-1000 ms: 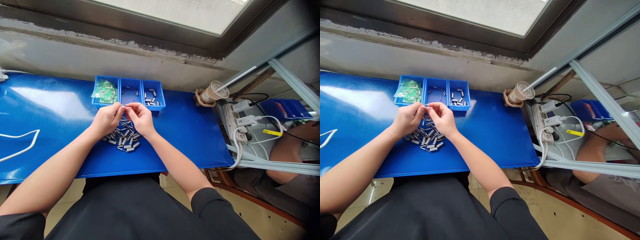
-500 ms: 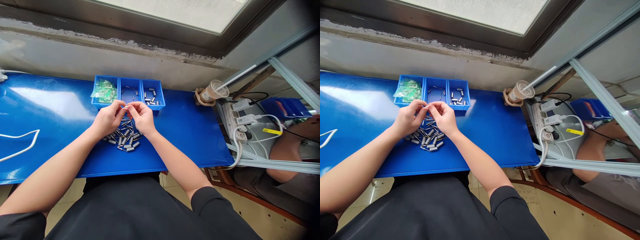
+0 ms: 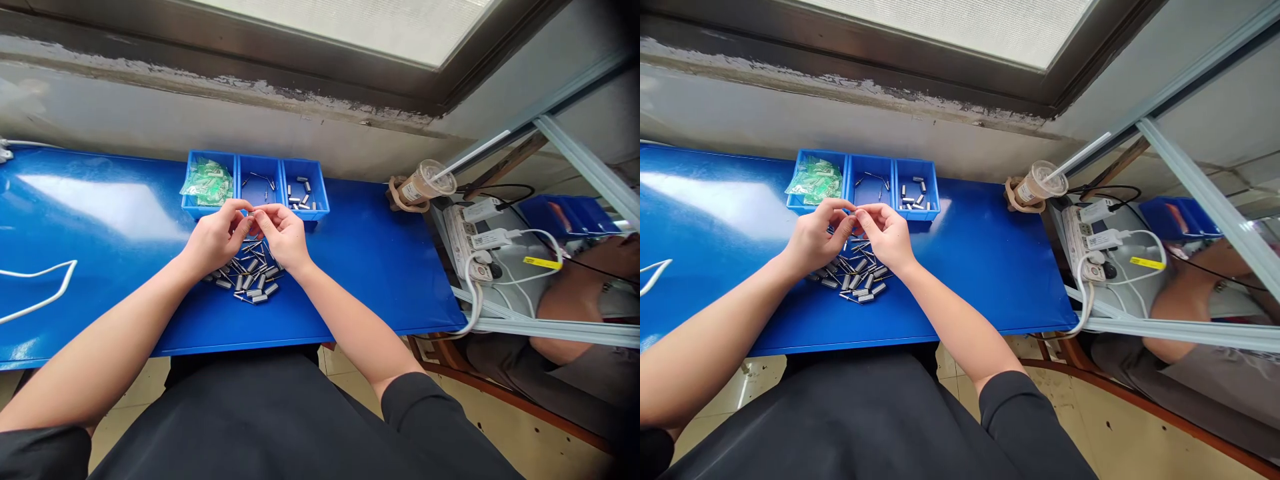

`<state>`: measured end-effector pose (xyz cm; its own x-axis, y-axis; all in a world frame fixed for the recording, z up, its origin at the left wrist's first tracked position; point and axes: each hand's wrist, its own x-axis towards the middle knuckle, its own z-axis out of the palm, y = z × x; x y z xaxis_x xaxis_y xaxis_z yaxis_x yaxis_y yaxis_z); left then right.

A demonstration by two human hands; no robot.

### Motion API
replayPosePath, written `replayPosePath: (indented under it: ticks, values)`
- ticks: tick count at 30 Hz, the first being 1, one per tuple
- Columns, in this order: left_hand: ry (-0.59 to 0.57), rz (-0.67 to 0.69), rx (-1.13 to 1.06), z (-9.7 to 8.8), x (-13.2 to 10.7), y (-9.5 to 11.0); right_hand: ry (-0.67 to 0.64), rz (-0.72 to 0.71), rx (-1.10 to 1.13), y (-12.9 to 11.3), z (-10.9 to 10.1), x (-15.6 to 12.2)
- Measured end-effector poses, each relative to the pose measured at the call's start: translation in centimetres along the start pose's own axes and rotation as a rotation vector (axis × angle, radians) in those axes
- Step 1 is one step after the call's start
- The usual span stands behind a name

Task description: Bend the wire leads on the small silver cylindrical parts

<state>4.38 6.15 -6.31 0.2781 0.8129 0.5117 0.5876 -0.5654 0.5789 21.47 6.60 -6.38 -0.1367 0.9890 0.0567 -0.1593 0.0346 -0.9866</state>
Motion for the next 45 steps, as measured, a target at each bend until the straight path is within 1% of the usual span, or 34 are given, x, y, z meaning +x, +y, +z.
replayPosePath:
  ticks: [3, 6, 10, 13, 17, 20, 23, 30, 33, 39, 43, 45]
  values:
    - [0.0, -0.019, 0.038, -0.09, 0.07, -0.17, -0.019, -0.026, 0.002, -0.18, -0.02, -0.23]
    - [0.017, -0.023, 0.063, -0.18, 0.19, -0.36, -0.069, -0.056, -0.006, -0.24, 0.03, -0.54]
    - [0.05, -0.038, 0.064, -0.24, 0.3, -0.48, -0.116, -0.037, -0.026, -0.22, 0.2, -0.78]
    - [0.067, -0.041, 0.045, -0.23, 0.22, -0.48, -0.105, -0.008, -0.008, -0.3, 0.23, -0.71]
    - [0.08, 0.022, 0.014, -0.11, 0.06, -0.45, -0.07, -0.023, -0.042, -0.38, -0.01, -0.37]
    - [0.064, 0.062, -0.015, -0.01, 0.06, -0.42, -0.058, -0.035, -0.104, -0.38, -0.15, -0.18]
    - [0.055, 0.091, -0.035, 0.06, 0.12, -0.38, -0.055, -0.03, -0.111, -0.44, -0.08, -0.15]
    - [0.054, 0.04, 0.066, 0.07, 0.09, -0.46, -0.035, 0.02, -0.033, -0.58, 0.05, -0.19]
    - [0.045, 0.035, 0.078, 0.04, 0.09, -0.62, -0.027, 0.007, -0.026, -0.38, -0.14, -0.12]
    - [0.004, 0.034, 0.094, -0.15, 0.21, -0.53, -0.057, -0.063, 0.01, -0.09, -0.29, -0.05]
    - [-0.017, 0.015, 0.094, -0.39, 0.31, -0.19, -0.071, -0.053, 0.056, -0.02, -0.1, -0.07]
    - [-0.031, 0.003, 0.092, -0.49, 0.34, -0.04, -0.046, -0.028, 0.09, -0.04, 0.0, -0.03]
